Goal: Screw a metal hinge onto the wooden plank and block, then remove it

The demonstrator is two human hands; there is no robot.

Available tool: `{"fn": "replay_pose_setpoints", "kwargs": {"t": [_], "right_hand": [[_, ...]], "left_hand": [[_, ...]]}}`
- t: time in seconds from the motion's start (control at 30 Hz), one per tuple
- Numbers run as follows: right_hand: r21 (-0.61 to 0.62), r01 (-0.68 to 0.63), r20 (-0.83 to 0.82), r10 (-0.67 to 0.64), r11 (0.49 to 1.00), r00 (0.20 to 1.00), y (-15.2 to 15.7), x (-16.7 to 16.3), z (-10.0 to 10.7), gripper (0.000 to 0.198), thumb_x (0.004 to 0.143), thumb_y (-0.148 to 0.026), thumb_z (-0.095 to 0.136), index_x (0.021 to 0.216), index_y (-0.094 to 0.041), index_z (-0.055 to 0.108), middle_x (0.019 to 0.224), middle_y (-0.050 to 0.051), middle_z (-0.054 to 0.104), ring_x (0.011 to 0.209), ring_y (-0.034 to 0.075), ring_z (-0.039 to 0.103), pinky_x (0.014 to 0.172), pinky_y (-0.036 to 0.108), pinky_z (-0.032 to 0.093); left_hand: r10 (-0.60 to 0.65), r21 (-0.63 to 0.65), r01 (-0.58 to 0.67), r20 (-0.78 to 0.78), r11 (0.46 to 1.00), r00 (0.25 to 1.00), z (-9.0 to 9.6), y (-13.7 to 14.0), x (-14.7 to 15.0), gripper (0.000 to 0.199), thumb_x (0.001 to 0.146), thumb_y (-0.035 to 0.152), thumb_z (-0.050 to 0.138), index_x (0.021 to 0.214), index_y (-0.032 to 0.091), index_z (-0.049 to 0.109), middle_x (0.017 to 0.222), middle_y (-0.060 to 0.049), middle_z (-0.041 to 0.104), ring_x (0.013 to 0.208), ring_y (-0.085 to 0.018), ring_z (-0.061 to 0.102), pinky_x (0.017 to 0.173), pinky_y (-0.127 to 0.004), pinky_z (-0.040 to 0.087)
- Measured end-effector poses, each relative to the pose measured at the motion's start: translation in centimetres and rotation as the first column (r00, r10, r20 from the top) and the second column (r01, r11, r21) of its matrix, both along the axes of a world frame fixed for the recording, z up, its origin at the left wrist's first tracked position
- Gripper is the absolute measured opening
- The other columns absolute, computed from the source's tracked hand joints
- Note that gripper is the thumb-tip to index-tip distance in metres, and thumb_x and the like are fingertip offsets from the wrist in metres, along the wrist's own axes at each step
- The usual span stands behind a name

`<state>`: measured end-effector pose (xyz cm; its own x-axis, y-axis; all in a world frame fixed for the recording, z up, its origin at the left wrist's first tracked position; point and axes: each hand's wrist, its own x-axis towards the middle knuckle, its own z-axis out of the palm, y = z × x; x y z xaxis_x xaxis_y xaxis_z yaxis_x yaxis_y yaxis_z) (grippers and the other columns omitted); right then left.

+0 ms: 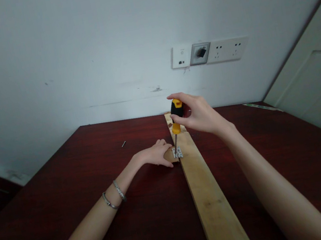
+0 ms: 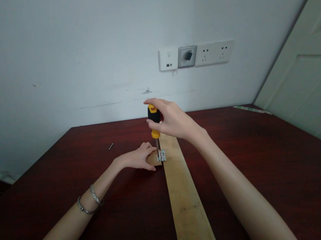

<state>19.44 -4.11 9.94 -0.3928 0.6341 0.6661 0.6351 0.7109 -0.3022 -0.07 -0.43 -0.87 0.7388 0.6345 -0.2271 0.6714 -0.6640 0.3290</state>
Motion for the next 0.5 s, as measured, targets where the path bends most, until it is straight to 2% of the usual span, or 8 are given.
{"fn": "replay_pose_setpoints", "kwargs": {"t": [0.5], "right_hand": [[0.017, 0.011, 0.022, -0.012, 1.000, 1.000, 0.08, -0.06, -0.04, 0.044, 0.078, -0.026, 0.059, 0.121, -0.020, 0.055, 0.106, 0.010, 0.068, 0.083, 0.023, 0.064, 0.074, 0.038, 0.050]], "left_hand": [[0.014, -0.012, -0.014, 0.004, 1.000, 1.000, -0.12, 0.21, -0.19, 0.076, 0.066, 0.057, 0.068, 0.130, 0.020, 0.049, 0.119, -0.010, 0.046, 0.115, -0.029, 0.041, 0.099, -0.039, 0.036]]}}
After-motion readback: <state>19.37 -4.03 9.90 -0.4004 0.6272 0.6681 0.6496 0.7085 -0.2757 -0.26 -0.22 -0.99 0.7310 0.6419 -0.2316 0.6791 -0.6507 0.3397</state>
